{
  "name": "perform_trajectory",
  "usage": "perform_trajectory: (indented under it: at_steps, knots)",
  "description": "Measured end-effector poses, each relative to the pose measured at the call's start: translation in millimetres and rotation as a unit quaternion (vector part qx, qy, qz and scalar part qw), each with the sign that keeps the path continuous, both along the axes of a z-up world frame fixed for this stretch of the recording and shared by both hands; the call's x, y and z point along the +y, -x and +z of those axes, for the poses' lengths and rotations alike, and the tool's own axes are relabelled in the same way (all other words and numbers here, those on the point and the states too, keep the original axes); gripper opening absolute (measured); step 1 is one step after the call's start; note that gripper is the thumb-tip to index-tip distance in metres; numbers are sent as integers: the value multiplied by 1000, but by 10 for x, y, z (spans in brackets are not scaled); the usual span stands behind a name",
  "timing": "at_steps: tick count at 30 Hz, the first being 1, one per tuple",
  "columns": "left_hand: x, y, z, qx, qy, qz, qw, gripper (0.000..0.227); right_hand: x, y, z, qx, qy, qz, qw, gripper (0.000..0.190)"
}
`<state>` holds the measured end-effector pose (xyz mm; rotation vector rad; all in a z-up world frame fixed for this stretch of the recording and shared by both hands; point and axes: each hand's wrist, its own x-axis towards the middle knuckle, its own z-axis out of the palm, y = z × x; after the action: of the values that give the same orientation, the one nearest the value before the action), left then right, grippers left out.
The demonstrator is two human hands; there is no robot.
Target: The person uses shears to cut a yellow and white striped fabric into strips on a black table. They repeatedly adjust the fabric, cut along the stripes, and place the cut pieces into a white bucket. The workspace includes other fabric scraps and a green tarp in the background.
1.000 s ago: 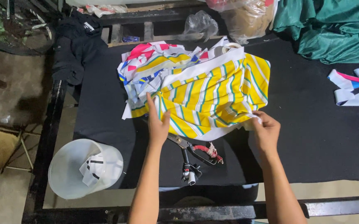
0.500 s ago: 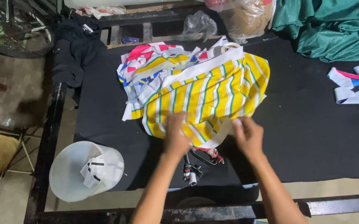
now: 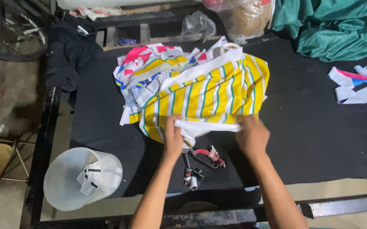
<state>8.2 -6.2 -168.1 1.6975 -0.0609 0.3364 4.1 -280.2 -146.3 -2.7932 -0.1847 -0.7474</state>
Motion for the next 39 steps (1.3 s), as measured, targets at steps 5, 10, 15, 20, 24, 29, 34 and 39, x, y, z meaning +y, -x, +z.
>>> perform_trajectory:
  at_steps: [5,10,15,20,24,29,34,39]
  knots:
    - [148,53,453,11,-77,-129,989,37,-150,38,410,57,-246,-24,967,27]
    - [172,117,730,72,-292,-195,934,57,-363,-23,461,94,-357,17,929,27]
    - [231,-15,330,56,-269,-56,960,50,-276,10,347,87,-119,28,989,44]
    - [281,54,342,86,-102,-78,988,54,-275,3,250,22,-172,59,983,36]
    - [270,112,734,42,-248,-104,962,71,-250,-31,474,30,-288,167,943,15]
    - [471,-4,296,29,-209,80,974,57,-515,-42,-120,187,-321,136,919,30]
    - [512,31,715,-59,-131,138,980,45,-38,121,858,274,-186,107,937,59]
    - [793,139,644,38,-24,-148,988,48,-153,184,1026,470,-149,75,867,48]
